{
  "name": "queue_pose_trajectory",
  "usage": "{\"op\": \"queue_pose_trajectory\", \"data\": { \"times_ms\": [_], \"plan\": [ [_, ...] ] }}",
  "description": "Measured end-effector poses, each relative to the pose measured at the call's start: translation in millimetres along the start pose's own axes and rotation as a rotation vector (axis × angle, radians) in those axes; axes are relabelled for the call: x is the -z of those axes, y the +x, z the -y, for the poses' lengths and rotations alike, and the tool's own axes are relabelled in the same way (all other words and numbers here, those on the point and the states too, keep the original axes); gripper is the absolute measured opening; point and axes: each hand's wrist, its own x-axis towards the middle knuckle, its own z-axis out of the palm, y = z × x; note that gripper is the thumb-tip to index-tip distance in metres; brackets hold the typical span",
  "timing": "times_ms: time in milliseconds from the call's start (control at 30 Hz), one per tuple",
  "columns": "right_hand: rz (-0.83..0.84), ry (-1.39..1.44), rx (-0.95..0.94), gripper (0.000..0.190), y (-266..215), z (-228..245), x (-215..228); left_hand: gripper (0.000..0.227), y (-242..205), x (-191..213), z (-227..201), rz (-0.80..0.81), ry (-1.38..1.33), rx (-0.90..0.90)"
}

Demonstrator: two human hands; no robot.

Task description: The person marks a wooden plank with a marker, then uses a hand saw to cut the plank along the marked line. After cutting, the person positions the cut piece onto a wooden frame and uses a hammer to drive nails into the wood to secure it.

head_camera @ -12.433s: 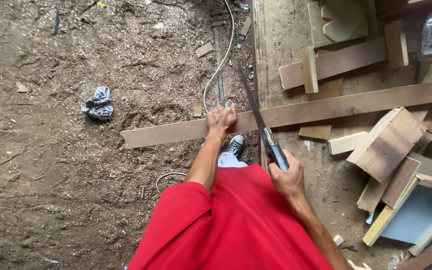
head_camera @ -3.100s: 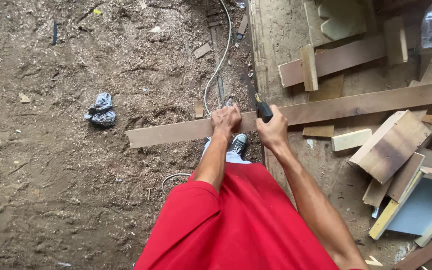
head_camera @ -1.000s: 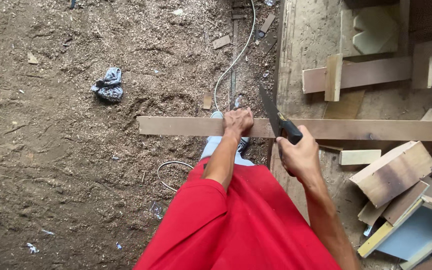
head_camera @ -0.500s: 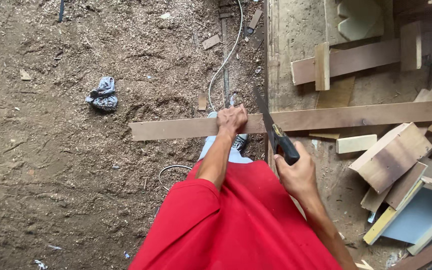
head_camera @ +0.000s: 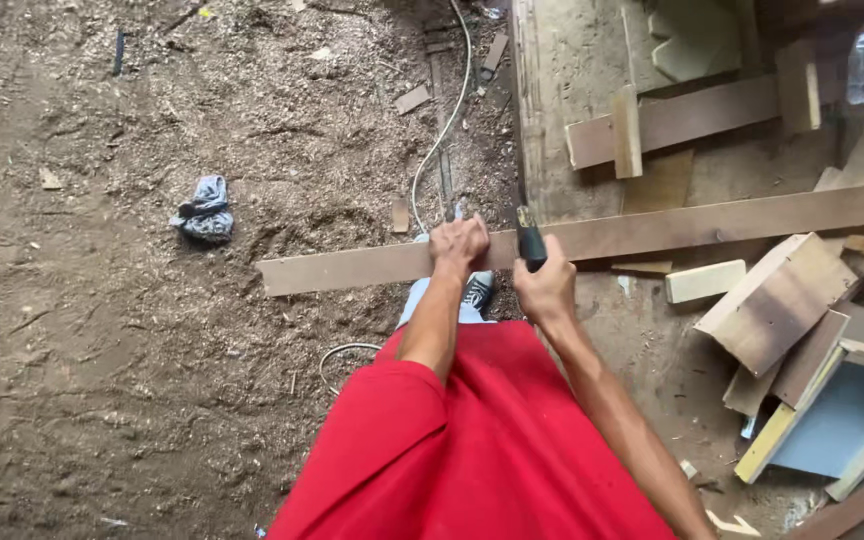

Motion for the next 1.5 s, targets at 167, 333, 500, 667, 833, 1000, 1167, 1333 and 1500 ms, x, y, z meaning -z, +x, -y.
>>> {"op": "queue_pose_trajectory", "data": {
  "times_ms": [167, 333, 500, 667, 833, 1000, 1167, 1333, 1500],
  "plan": [
    [0.12, -0.026, -0.21, 0.024, 0, 8, 19, 0.061, 2, 0, -5, 0.116, 0.062, -0.009],
    [0.221, -0.108, -0.217, 0.029, -28, 49, 63, 0.055, 11, -8, -1, 0.006, 0.033, -0.048],
    [0.231, 0.102, -0.343, 0.026, -60, 62, 114, 0.05, 35, -14, 2, 0.048, 0.055, -0.063],
    [0.188, 0.213, -0.424, 0.018, -76, 49, 124, 0.046, 31, -15, 2, -0.014, 0.04, -0.099],
    [0.082, 0.042, -0.134, 0.017, -64, 30, 94, 0.06, 33, -23, 8, 0.012, 0.066, -0.048],
    [0.097, 0.06, -0.11, 0.013, -9, -4, 46, 0.053, 34, -43, 9, -0.068, 0.085, -0.157],
    [0.063, 0.083, -0.094, 0.018, 24, 3, 6, 0.052, 37, -24, 19, 0.04, 0.185, -0.159],
    [0.024, 0.121, -0.034, 0.023, 17, 7, 7, 0.06, 28, -10, 7, -0.059, 0.055, -0.06],
    [0.033, 0.097, -0.065, 0.023, 21, 10, 13, 0.065, 28, 14, -2, -0.001, 0.09, -0.054]
  ]
}}
